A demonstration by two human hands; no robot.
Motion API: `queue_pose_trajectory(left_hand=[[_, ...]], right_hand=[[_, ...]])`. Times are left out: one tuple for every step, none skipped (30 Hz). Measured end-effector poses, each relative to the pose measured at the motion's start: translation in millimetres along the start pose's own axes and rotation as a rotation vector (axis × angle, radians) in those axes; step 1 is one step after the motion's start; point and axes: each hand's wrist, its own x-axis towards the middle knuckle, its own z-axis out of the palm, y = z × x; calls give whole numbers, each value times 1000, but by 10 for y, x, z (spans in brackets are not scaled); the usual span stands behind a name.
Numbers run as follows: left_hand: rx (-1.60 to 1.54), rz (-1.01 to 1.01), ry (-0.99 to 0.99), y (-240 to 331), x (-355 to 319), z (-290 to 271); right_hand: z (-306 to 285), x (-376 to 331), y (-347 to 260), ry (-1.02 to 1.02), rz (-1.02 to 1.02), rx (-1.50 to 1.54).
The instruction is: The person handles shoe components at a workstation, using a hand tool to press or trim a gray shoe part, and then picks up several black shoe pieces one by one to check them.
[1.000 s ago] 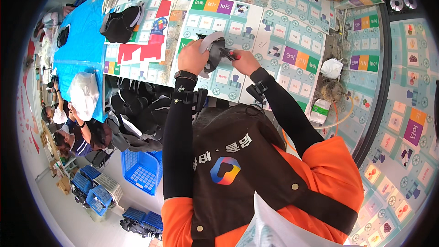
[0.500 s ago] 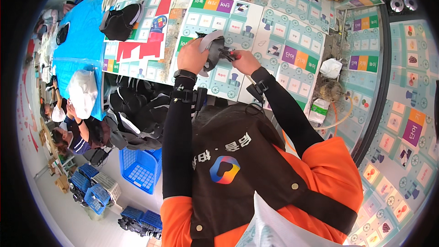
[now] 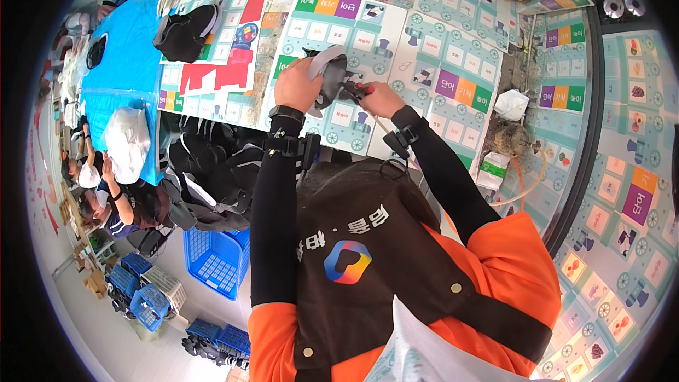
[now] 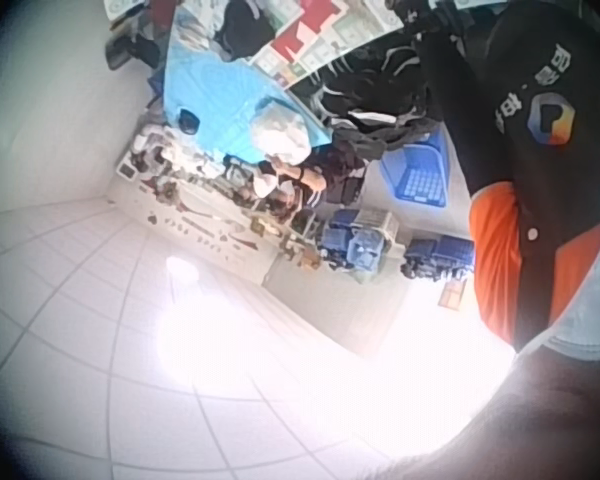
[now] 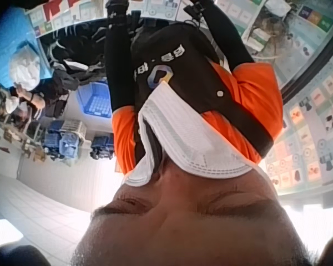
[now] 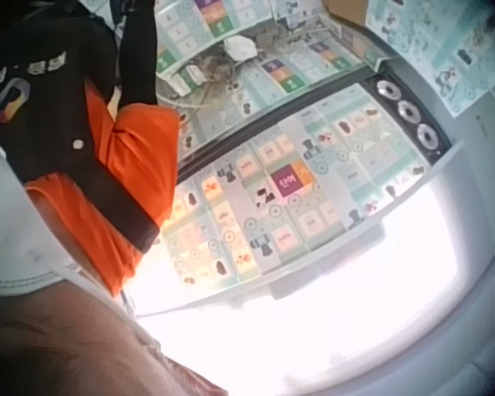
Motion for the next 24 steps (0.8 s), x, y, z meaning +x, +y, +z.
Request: queue_pose_trajectory(left_hand=[[-7, 7, 10, 14, -2, -6], [-7, 8, 9, 29, 5, -12], [-5, 0, -1, 33, 20, -5], [-3, -7, -12, 33, 28, -1], [-4, -9, -11, 30, 28, -2], [-6, -16, -13, 33, 29, -1], [-8, -23, -15, 36, 31, 1], [-8, -23, -15, 38, 34, 2], [-3, -20, -18, 31, 39, 6], [3, -16, -21, 24, 43, 10], [3, -16, -21, 16, 45, 15], [3, -6, -6, 8, 43, 18], [2, 4, 9, 0, 43, 21], [2, 3, 9, -7, 46, 24], [16, -1, 3, -8, 50, 27], [29, -6, -2, -7, 54, 30], [28, -6, -3, -3, 58, 34], [24, -7, -3, -2, 59, 32], [19, -8, -2, 0, 58, 30], [20, -9, -2, 2, 55, 26], [22, -17, -9, 9, 55, 22], [24, -26, -17, 15, 55, 17], [24, -26, -17, 21, 56, 12], [26, -28, -19, 21, 57, 13]], right_hand=[[8, 10, 13, 39, -6, 2], [11, 13, 30, 39, -6, 3], [-12, 0, -1, 42, 39, 47], [-24, -14, -29, 46, 83, 91], [-10, -22, -38, 45, 83, 90], [7, -31, -36, 37, 51, 50], [17, -34, -32, 30, 19, 11], [19, -34, -25, 30, 19, 10], [31, -29, -2, 5, 31, 14], [45, -23, 21, -21, 42, 19], [60, -14, 42, -20, 43, 19], [77, -4, 57, -18, 48, 17], [91, 7, 72, -16, 53, 15], [102, 20, 87, -16, 53, 16], [108, 29, 97, 7, 21, -21], [111, 36, 107, 31, -12, -58], [109, 39, 121, 31, -11, -59], [106, 39, 119, 31, 11, -28], [105, 40, 116, 31, 32, 2], [106, 40, 112, 30, 31, 2], [97, 35, 96, 24, 40, 6], [87, 28, 80, 18, 49, 9], [77, 18, 66, 18, 49, 9], [65, 4, 50, 1, 44, 0]])
